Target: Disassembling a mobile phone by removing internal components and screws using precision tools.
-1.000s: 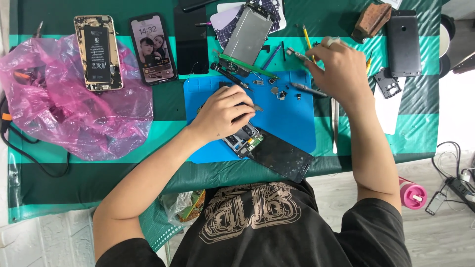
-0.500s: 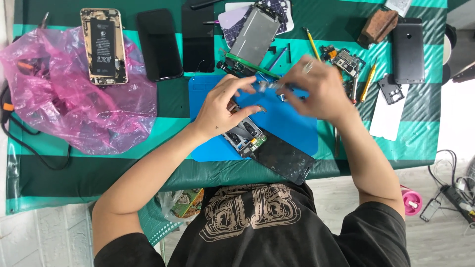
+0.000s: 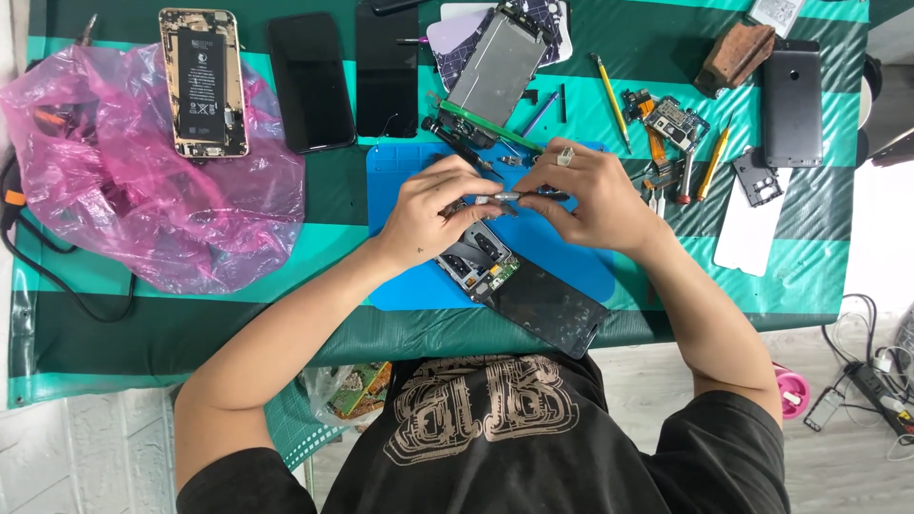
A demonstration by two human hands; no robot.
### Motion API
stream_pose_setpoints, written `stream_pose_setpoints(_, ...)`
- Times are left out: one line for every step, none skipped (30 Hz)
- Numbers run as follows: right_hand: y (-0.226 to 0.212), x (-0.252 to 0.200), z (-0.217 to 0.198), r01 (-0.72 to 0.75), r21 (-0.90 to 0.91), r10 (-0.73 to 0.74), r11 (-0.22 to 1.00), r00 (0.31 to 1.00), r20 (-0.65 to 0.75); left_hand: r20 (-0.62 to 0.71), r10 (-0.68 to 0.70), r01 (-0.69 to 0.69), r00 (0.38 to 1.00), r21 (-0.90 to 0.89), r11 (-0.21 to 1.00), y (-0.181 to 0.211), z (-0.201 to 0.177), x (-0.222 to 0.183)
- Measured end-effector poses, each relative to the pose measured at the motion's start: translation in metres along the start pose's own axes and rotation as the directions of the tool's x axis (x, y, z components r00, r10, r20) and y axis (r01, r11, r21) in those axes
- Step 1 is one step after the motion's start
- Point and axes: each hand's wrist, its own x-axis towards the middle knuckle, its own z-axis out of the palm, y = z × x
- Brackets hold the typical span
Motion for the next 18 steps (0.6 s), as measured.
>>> stream_pose_setpoints(-0.001,0.001,-0.001,-0.001,0.000,0.001,1.000,1.000,-0.002,0.002,0.000,0.000,1.000,-0.001,1.000,0.000,0.001,-0.001)
stream_pose_setpoints(-0.002,0.002,-0.002,-0.028,0.068,0.027,0.997,1.000,0.017,0.002,-0.003,0.003,1.000,-0.009,1.000,0.001,0.001,-0.001)
stream_pose_setpoints(-0.002,0.004,-0.003,-0.053,0.136,0.048,0.989,0.998,0.036,0.003,-0.006,0.006,1.000,-0.015,1.000,0.001,0.001,-0.001)
stream_pose_setpoints(-0.002,0.004,-0.003,-0.051,0.137,0.047,0.989,0.998,0.033,0.005,-0.004,0.004,1.000,-0.014,1.000,0.003,0.001,0.000)
stream_pose_setpoints(-0.001,0.004,-0.003,-0.084,0.191,0.074,0.978,0.996,0.058,0.001,-0.010,0.010,1.000,-0.028,1.000,0.004,0.002,0.000)
stream_pose_setpoints(-0.001,0.003,-0.003,-0.117,0.243,0.099,0.963,0.992,0.084,-0.003,-0.015,0.015,1.000,-0.043,0.999,0.006,0.003,0.000)
stream_pose_setpoints(0.000,0.003,-0.004,-0.118,0.243,0.100,0.963,0.991,0.086,-0.005,-0.016,0.016,1.000,-0.043,0.999,0.010,0.003,0.002)
stream_pose_setpoints(0.001,0.002,-0.004,-0.140,0.291,0.107,0.946,0.986,0.126,0.002,-0.011,0.011,1.000,-0.062,0.998,0.014,0.004,0.003)
stream_pose_setpoints(0.002,0.002,-0.005,-0.162,0.337,0.112,0.927,0.980,0.166,0.009,-0.003,0.004,1.000,-0.080,0.997,0.018,0.004,0.006)
stream_pose_setpoints(0.004,0.001,-0.005,-0.162,0.336,0.111,0.928,0.980,0.166,0.007,-0.002,0.002,1.000,-0.080,0.997,0.019,0.004,0.006)
stream_pose_setpoints(0.007,-0.001,-0.005,-0.173,0.375,0.103,0.911,0.974,0.200,0.002,-0.001,0.002,1.000,-0.109,0.994,0.020,0.005,0.007)
stream_pose_setpoints(0.009,-0.003,-0.006,-0.186,0.414,0.094,0.891,0.968,0.232,-0.003,-0.001,0.001,1.000,-0.139,0.990,0.021,0.006,0.008)
stream_pose_setpoints(0.008,-0.003,-0.007,-0.184,0.411,0.093,0.893,0.968,0.231,-0.003,0.003,-0.003,1.000,-0.138,0.990,0.021,0.005,0.009)
stream_pose_setpoints(0.008,-0.004,-0.008,-0.201,0.438,0.098,0.876,0.964,0.247,-0.012,-0.010,0.009,1.000,-0.146,0.989,0.021,0.005,0.010)
stream_pose_setpoints(0.007,-0.004,-0.008,-0.219,0.466,0.102,0.857,0.959,0.263,-0.021,-0.025,0.021,0.999,-0.152,0.988,0.022,0.005,0.011)
stream_pose_setpoints(0.008,-0.003,-0.012,-0.216,0.465,0.100,0.859,0.960,0.263,-0.022,-0.022,0.019,1.000,-0.150,0.988,0.019,0.004,0.009)
stream_pose_setpoints(0.009,-0.002,-0.017,-0.220,0.452,0.115,0.864,0.962,0.248,-0.032,-0.042,0.036,0.999,-0.159,0.987,0.017,0.002,0.009)
stream_pose_setpoints(0.010,0.000,-0.021,-0.224,0.439,0.130,0.870,0.964,0.234,-0.043,-0.061,0.053,0.997,-0.167,0.985,0.014,0.001,0.008)
